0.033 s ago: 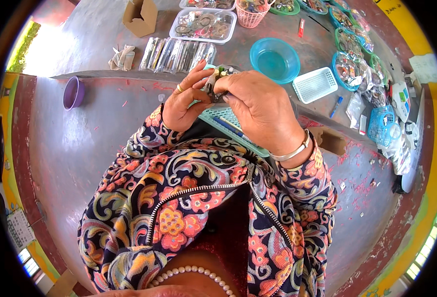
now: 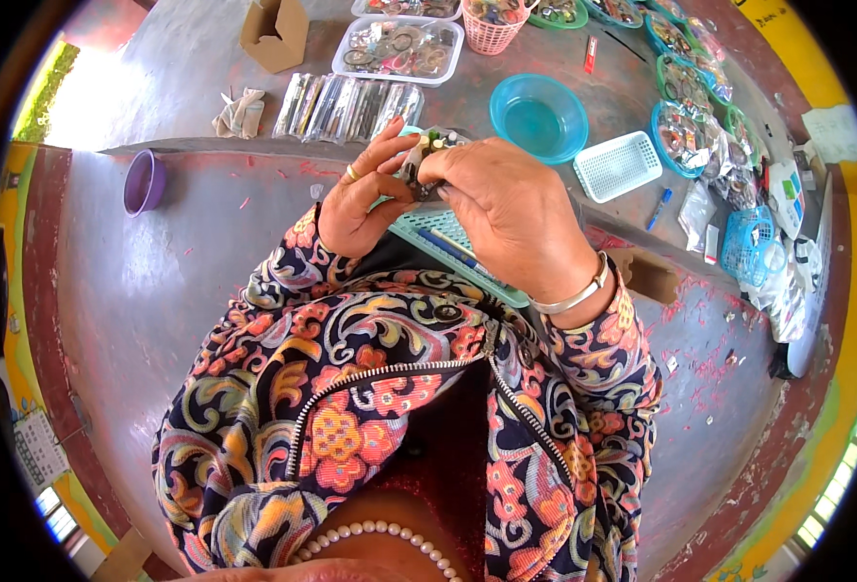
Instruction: The person sits on the floor and sorts markers from a green basket into a clear plastic container. They pick up markers one by one, inspect them, and place them into the container, occasionally using a tool to assist with the sorting.
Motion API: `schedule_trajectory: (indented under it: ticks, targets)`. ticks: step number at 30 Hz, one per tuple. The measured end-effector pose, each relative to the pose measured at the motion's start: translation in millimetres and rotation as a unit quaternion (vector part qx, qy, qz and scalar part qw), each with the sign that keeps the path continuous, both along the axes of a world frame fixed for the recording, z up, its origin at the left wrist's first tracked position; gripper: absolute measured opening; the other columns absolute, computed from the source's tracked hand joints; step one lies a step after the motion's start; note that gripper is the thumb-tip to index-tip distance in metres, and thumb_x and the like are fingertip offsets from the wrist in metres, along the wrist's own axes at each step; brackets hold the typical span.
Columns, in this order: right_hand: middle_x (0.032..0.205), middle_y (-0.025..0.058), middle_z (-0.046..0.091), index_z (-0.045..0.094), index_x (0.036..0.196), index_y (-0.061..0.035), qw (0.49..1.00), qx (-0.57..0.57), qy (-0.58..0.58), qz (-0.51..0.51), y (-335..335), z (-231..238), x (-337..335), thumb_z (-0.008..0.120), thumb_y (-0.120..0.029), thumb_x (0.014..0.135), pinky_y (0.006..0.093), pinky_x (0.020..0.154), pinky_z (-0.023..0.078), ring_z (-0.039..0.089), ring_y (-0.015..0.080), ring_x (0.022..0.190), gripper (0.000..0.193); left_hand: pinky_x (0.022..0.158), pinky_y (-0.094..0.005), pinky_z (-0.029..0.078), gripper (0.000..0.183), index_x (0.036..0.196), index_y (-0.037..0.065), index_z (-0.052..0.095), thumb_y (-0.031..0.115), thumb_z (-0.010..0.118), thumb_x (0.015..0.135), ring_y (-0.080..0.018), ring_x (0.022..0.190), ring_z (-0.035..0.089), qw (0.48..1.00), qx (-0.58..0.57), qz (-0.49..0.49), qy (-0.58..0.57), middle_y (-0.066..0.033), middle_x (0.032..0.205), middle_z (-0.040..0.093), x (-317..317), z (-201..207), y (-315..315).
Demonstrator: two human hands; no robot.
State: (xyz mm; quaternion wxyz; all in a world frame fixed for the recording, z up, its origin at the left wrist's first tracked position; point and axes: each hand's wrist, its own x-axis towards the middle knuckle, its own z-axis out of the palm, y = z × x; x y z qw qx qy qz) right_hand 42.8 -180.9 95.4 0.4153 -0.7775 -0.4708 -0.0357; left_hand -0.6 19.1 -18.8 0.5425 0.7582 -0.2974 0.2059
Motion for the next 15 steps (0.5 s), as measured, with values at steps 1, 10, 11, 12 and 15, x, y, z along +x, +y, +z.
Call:
schedule_trajectory:
  ticks: [1,10,11,12,15]
  targets:
    - [0.085,0.0116,0.064,0.062,0.094,-0.0041,1.000,-0.010,-0.006,0.006,0,0,1,0.061,0.004,0.078,0.0378,0.066,0.047,0.060,0.0317,0.077,0.018,0.107,-0.0511,0.031,0.016,0.088,0.000,0.056,-0.009,0.065,0.077,-0.0433,0.139,0.024,1.000,0.005,-0.002,0.004,-0.0225,0.140,0.039,0,0,0]
    - [0.088,0.0092,0.065,0.067,0.096,-0.0054,0.998,-0.032,-0.048,-0.013,10,-20,-1,0.066,0.003,0.074,0.0353,0.069,0.048,0.060,0.0280,0.080,0.024,0.105,-0.0505,0.036,0.016,0.088,-0.001,0.056,-0.009,0.064,0.078,-0.0428,0.139,0.023,1.000,-0.014,-0.001,-0.002,-0.0238,0.140,0.039,0,-2,2]
    - [0.088,0.0090,0.065,0.067,0.096,-0.0055,0.997,-0.033,-0.066,-0.014,11,-20,-1,0.067,0.003,0.073,0.0353,0.069,0.048,0.060,0.0280,0.080,0.024,0.107,-0.0500,0.034,0.018,0.089,0.000,0.056,-0.008,0.066,0.076,-0.0436,0.137,0.026,1.000,-0.011,0.007,-0.010,-0.0233,0.138,0.040,0,-2,2]
    - [0.089,0.0089,0.064,0.067,0.096,-0.0056,0.996,-0.042,-0.072,-0.019,12,-21,-2,0.066,0.004,0.073,0.0355,0.069,0.048,0.060,0.0282,0.081,0.025,0.108,-0.0496,0.031,0.021,0.089,0.002,0.056,-0.007,0.068,0.075,-0.0445,0.136,0.029,1.000,-0.008,0.014,-0.018,-0.0227,0.137,0.042,0,-2,2]
    - [0.094,0.0094,0.063,0.067,0.092,-0.0052,0.993,-0.069,-0.090,-0.034,14,-30,-5,0.065,0.002,0.072,0.0366,0.071,0.048,0.058,0.0294,0.086,0.022,0.108,-0.0502,0.032,0.022,0.089,0.002,0.056,-0.007,0.069,0.074,-0.0445,0.134,0.033,0.999,-0.006,0.030,-0.031,-0.0223,0.136,0.043,0,-2,0]
